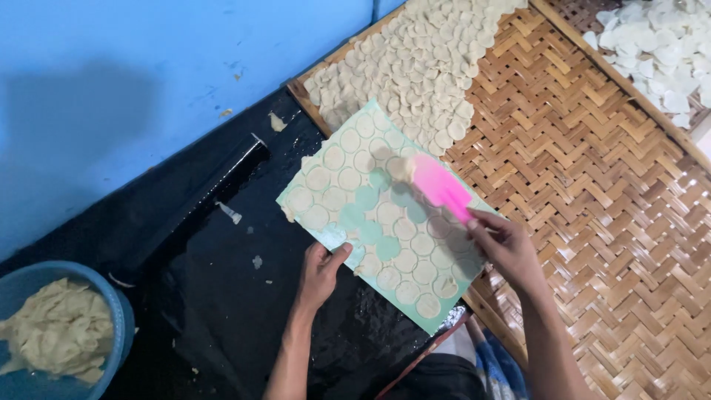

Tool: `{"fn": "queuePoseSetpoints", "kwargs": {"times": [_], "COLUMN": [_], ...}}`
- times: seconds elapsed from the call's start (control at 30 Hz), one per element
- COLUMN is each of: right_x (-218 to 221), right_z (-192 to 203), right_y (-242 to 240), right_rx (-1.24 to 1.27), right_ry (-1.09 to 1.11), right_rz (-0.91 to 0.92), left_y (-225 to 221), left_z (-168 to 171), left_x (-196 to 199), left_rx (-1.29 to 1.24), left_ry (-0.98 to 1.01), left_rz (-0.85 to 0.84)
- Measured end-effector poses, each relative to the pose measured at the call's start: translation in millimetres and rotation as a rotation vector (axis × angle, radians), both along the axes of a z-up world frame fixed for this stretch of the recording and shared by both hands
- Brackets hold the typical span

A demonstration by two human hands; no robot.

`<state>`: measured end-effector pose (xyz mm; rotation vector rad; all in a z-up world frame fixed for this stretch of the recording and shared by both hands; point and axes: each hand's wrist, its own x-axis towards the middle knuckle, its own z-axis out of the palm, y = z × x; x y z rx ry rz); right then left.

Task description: Transferring small circular dough cutouts from a thin sheet onto a woven drying tray using a spatula.

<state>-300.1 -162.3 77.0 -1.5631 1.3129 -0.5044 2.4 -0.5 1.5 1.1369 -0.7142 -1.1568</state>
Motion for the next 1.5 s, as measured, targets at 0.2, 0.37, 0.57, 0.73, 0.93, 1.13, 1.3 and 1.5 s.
{"fn": "queuePoseSetpoints", "kwargs": {"times": [0.2,0.37,0.57,0.73,0.93,1.13,1.3,1.5], "right_x": [-25,-24,-13,-6,14,18,46,81], "right_z": [-7,-13,-20,-15,21,23,42,42], "right_y": [-72,-126,-153,-147,-114,-82,-7,56], "right_rx": [-0.379,-0.435,-0.449,-0.608,-0.774,-0.862,-0.438,-0.513], "right_ry": [0.185,0.183,0.274,0.408,0.613,0.602,0.271,0.172], "right_rz": [-0.209,-0.222,-0.196,-0.205,-0.183,-0.165,-0.025,0.225], "left_y": [-1,-3,-1,-2,0,0,-3,-2], "left_z": [-9,1,-1,1,4,-5,-3,-5], "left_x": [-1,-2,-1,0,-1,-1,0,-2], "left_rx": [0.026,0.009,-0.004,0.029,0.002,0.059,-0.003,-0.029], "left_ry": [0.018,-0.018,-0.033,-0.05,-0.003,-0.028,-0.024,0.014], "left_rz": [0.001,0.024,0.017,0.007,-0.008,0.005,0.025,0.036]}}
